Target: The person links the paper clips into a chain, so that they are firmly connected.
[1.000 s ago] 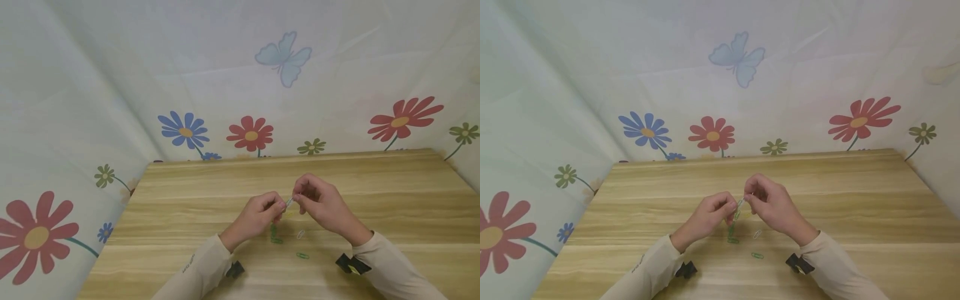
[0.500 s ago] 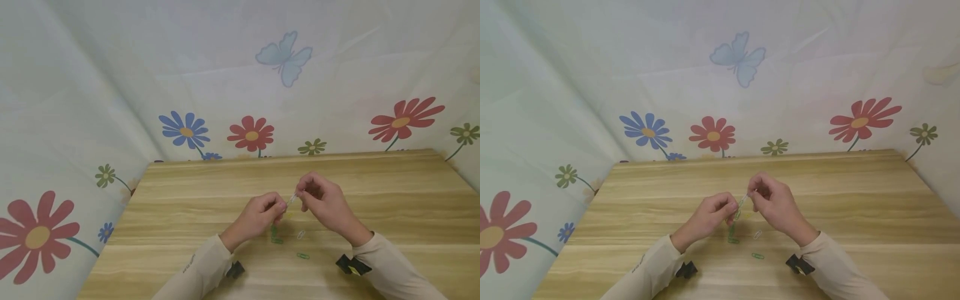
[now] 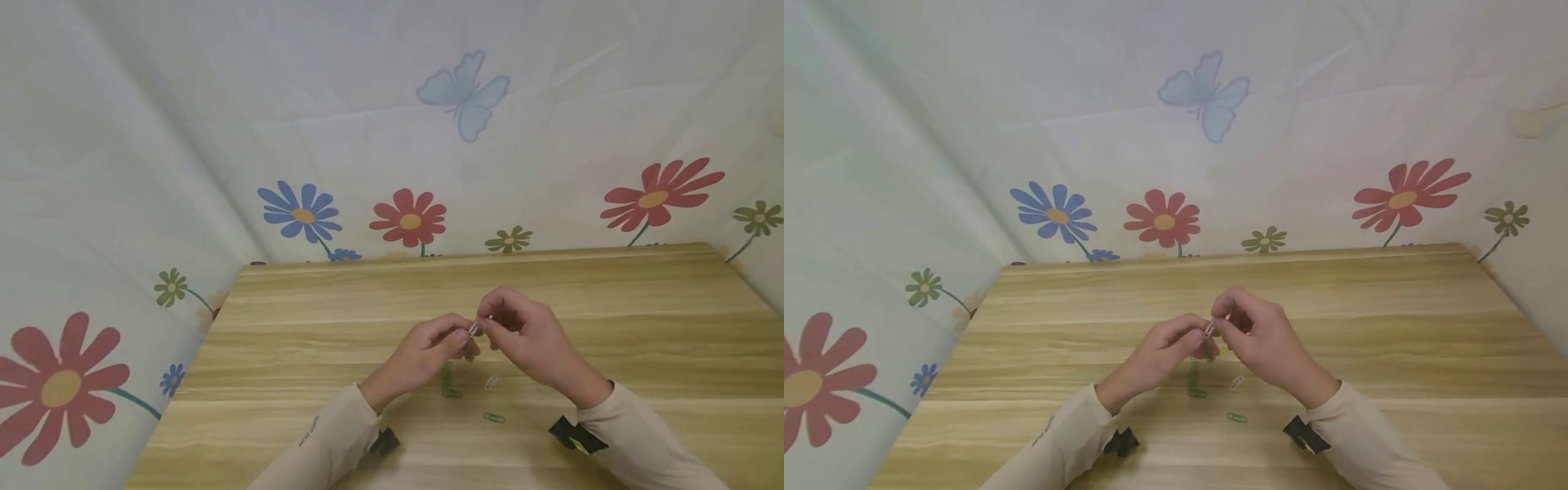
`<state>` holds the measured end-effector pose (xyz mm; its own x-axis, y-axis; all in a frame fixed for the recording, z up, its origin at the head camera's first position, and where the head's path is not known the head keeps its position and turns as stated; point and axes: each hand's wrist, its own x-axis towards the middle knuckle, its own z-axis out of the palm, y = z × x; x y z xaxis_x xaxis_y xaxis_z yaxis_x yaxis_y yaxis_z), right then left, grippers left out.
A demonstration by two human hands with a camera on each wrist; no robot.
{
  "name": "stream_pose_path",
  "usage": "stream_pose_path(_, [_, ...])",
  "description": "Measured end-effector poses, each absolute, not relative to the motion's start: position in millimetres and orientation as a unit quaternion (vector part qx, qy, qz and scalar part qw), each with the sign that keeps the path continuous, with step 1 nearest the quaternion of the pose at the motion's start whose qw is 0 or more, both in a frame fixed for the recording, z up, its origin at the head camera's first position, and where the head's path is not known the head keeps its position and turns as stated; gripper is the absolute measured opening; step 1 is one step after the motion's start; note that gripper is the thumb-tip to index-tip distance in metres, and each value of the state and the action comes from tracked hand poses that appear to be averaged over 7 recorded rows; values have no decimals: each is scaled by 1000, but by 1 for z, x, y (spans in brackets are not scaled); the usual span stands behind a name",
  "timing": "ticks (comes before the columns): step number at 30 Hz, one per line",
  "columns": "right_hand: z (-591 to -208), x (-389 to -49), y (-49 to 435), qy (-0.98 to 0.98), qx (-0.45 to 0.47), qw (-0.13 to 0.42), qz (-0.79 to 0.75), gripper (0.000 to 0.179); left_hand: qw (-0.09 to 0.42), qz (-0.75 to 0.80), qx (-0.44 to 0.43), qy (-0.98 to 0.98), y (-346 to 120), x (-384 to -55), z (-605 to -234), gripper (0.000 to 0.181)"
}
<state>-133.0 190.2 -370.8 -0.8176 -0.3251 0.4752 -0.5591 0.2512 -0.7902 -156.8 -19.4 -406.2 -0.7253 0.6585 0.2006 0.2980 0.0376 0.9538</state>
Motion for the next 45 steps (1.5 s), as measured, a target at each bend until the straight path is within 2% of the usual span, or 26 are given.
stream_pose_path(7, [-369,-130,188,-779,307,126,531,23,151,628,343,682,-21,-158,-405,36])
stream_pose_path(14, [-367,-130,185,-766,335,173,521,30,182,673,329,637,-24,-159,-403,32])
stream_pose_path(19, [-367,-129,185,-760,347,177,521,32,190,689,309,627,-26,-159,-402,30])
stream_pose_path(27, [-372,-137,191,-809,287,132,496,21,158,699,281,639,-33,-165,-399,48])
stream_pose_path(34, [-381,-144,195,-852,234,77,462,17,150,728,252,620,-35,-169,-396,31])
stream_pose_path(37, [-386,-147,196,-867,220,43,446,15,152,738,238,613,-36,-169,-395,29])
stream_pose_path(45, [-404,-162,198,-896,238,-48,371,17,158,771,224,575,-39,-169,-391,16])
